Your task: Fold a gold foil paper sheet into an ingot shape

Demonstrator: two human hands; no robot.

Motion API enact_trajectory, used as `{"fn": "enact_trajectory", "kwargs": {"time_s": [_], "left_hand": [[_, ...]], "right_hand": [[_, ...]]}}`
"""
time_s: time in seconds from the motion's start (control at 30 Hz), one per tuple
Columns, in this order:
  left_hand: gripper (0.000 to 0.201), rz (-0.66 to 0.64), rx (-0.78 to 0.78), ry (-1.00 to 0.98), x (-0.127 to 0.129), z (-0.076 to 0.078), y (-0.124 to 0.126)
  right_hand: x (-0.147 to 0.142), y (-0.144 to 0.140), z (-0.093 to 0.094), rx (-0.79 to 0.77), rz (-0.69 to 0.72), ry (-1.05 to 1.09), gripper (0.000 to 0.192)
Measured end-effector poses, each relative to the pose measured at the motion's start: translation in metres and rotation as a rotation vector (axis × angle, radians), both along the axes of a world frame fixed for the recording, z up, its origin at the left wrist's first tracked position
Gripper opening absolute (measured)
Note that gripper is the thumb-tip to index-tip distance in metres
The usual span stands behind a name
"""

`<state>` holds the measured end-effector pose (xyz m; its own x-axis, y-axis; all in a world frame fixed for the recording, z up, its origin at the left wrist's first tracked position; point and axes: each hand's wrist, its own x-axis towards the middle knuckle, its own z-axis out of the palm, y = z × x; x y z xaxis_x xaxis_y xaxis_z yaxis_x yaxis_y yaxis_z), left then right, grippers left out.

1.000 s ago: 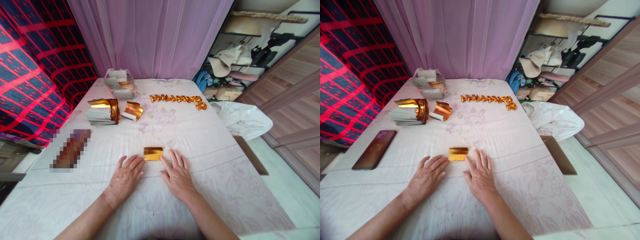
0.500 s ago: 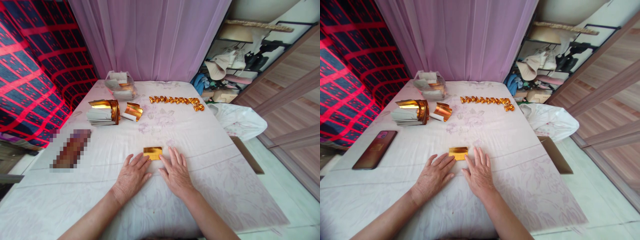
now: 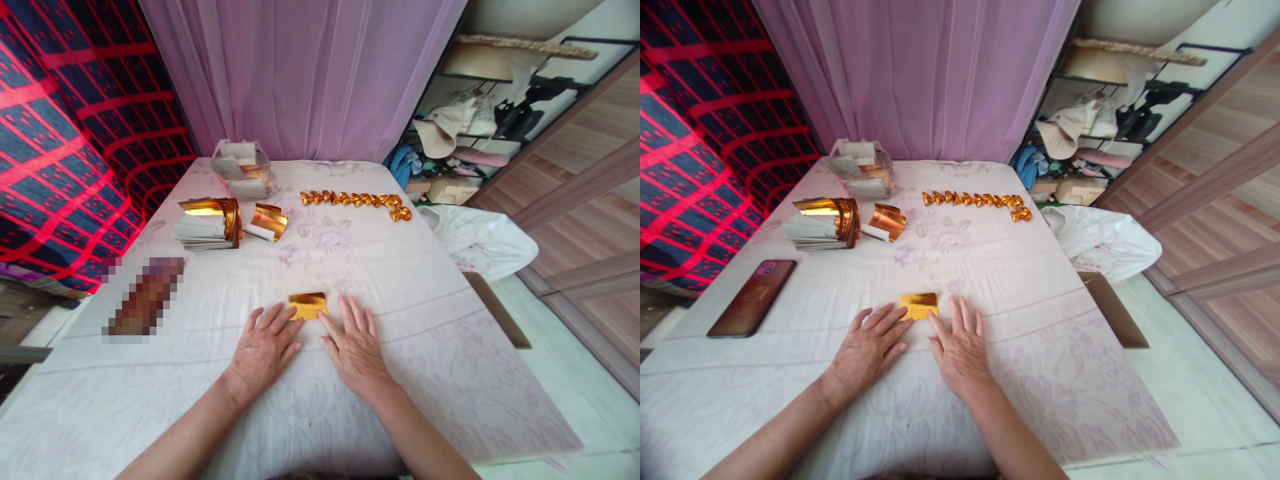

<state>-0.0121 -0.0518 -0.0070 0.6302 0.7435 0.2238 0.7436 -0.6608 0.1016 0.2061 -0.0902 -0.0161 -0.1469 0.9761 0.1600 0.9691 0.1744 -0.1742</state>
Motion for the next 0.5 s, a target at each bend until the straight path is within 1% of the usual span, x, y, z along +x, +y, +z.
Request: {"fn": "enact_trajectory", "kwargs": {"time_s": [0.17, 0.27, 0.4, 0.5], "left_hand": [[0.032, 0.007, -0.010, -0.032, 0.000, 0.001, 0.001], [0.029, 0.018, -0.049, -0.092, 0.003, 0.004, 0.005], [0.021, 0.059, -0.128, -0.187, 0.011, 0.009, 0.014], [0.014, 0.087, -0.144, -0.233, 0.015, 0.011, 0.017]], "right_hand": [[0.006, -0.004, -0.001, 0.037, -0.015, 0.014, 0.039], [0.011, -0.002, -0.003, 0.095, -0.027, 0.031, 0.036], [0.018, 0.011, -0.008, 0.215, -0.003, 0.081, 0.036], [0.016, 0.024, -0.011, 0.220, -0.021, 0.128, 0.037]]}}
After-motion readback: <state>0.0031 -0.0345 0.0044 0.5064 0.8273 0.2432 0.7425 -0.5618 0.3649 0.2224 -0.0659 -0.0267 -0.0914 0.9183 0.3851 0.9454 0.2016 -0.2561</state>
